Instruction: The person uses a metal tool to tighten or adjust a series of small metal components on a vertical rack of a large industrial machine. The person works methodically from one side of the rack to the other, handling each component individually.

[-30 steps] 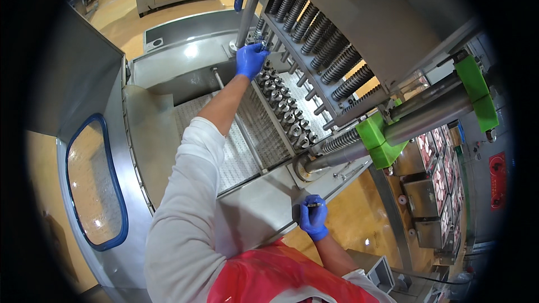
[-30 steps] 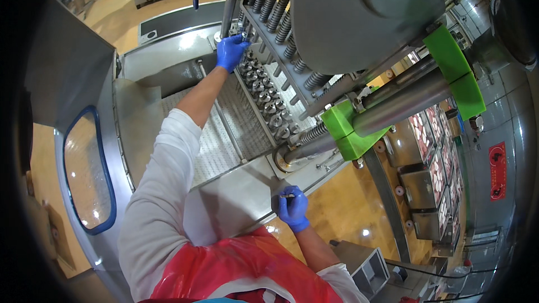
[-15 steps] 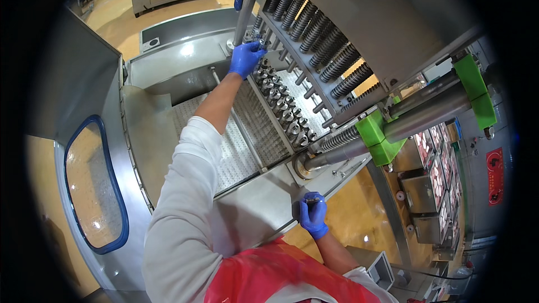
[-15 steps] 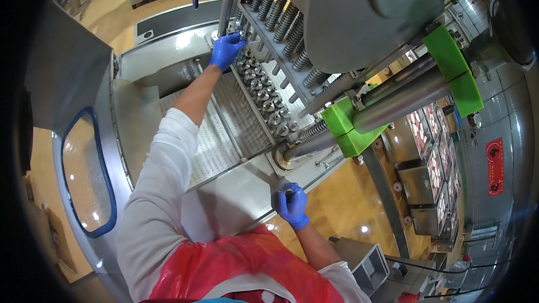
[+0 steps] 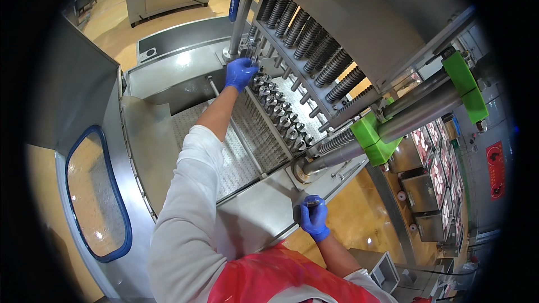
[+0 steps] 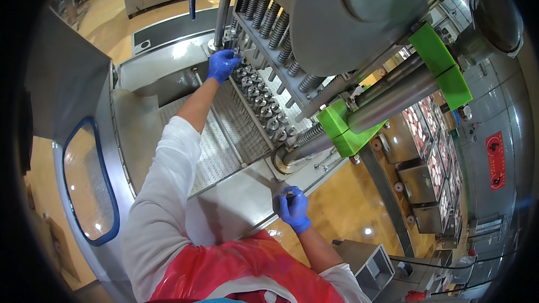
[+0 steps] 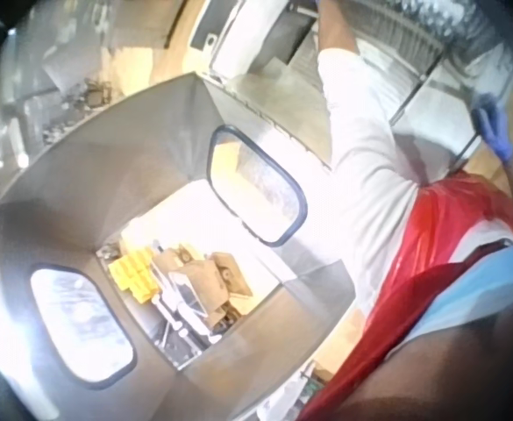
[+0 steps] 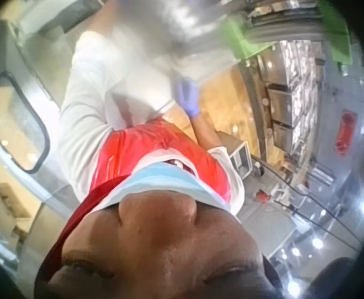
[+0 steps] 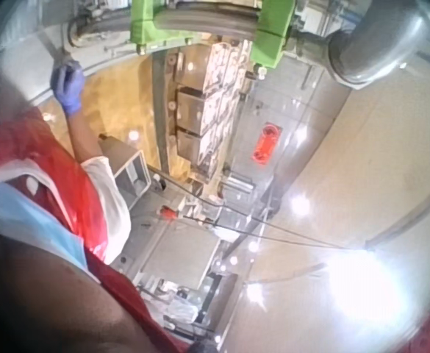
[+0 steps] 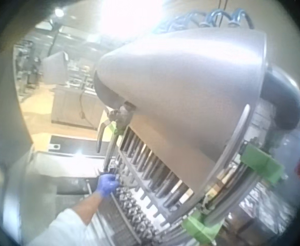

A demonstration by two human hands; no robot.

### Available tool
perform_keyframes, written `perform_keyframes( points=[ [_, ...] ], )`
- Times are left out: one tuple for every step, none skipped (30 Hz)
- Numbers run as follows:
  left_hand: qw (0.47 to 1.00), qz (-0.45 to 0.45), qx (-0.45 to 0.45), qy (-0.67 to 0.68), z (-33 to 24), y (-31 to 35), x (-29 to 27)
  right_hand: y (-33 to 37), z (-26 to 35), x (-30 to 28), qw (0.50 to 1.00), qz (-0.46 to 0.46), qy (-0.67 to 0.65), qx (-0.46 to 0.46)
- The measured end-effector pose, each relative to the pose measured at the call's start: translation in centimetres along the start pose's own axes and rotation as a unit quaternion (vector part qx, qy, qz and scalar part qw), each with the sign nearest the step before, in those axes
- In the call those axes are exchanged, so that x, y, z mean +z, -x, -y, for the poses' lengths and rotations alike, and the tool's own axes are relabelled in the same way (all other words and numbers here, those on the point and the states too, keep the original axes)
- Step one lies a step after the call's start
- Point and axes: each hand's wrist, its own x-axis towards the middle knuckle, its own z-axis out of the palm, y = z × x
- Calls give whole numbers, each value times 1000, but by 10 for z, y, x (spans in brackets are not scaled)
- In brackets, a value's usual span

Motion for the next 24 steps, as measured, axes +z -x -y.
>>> perform_keyframes(
  points=[
    [1000, -14, 18, 14, -14, -4, 0, -1, -1, -1, 1000, -1, 3, 2],
    [999, -31, 33, 24, -24, -10, -6, -4, 1, -2, 1000, 2, 2, 3],
    [997, -51, 46, 32, -24, -16, -14, -4, 4, -1, 1000, 7, -1, 2],
    [997, -52, 51, 29, -19, -18, -18, -1, 6, -1, 1000, 9, -1, 5],
    [996, -61, 56, 36, -17, -17, -18, -3, 5, -1, 1000, 7, 2, 5],
    [995, -70, 61, 42, -16, -15, -17, -4, 5, -1, 1000, 4, 4, 6],
    [993, -79, 66, 49, -14, -14, -16, -5, 5, 1, 1000, 1, 7, 3],
    [993, -92, 47, 53, -22, -9, -12, -4, 4, 0, 1000, -3, 14, 4],
    [993, -92, 32, 60, -26, -9, -10, -4, 4, -1, 1000, -7, 22, 6],
    [993, -93, 17, 66, -31, -9, -9, -3, 4, -1, 1000, -7, 23, 12],
    [993, -95, 2, 70, -33, -9, -10, -3, 7, -1, 1000, -6, 20, 18],
    [994, -93, 6, 60, -33, -10, -12, -3, 8, 0, 1000, -5, 18, 23],
    [994, -92, 10, 50, -33, -9, -17, -3, 8, 0, 1000, -7, 19, 16],
    [995, -90, 14, 40, -32, -10, -22, -4, 9, 1, 1000, -9, 19, 9],
    [981, -111, 26, 160, -34, -12, -29, -6, 9, 1, 1000, -11, 20, 3],
    [951, -131, 37, 277, -37, -17, -39, -9, 8, 2, 1000, -20, 16, -9],
    [908, -148, 47, 389, -42, -22, -51, -12, 6, 4, 999, -30, 11, -18],
    [919, -132, 43, 369, -41, -29, -75, -8, 6, 5, 999, -35, 5, -25],
    [928, -116, 40, 351, -48, -36, -95, -5, 3, 3, 1000, -30, 3, -4],
    [928, -93, 41, 359, -66, -33, -99, 0, 0, 2, 999, -28, 2, 19],
    [929, -78, 53, 357, -69, -34, -104, -5, 0, 3, 999, -24, -6, 30],
    [930, -62, 64, 355, -71, -34, -108, -6, 3, 2, 999, -36, 28, -29],
    [930, -45, 75, 357, -70, -35, -108, -8, 5, 4, 999, -32, 29, -19],
    [937, -53, 76, 336, -61, -40, -108, -9, 6, 3, 999, -24, 32, -13]
  ],
)
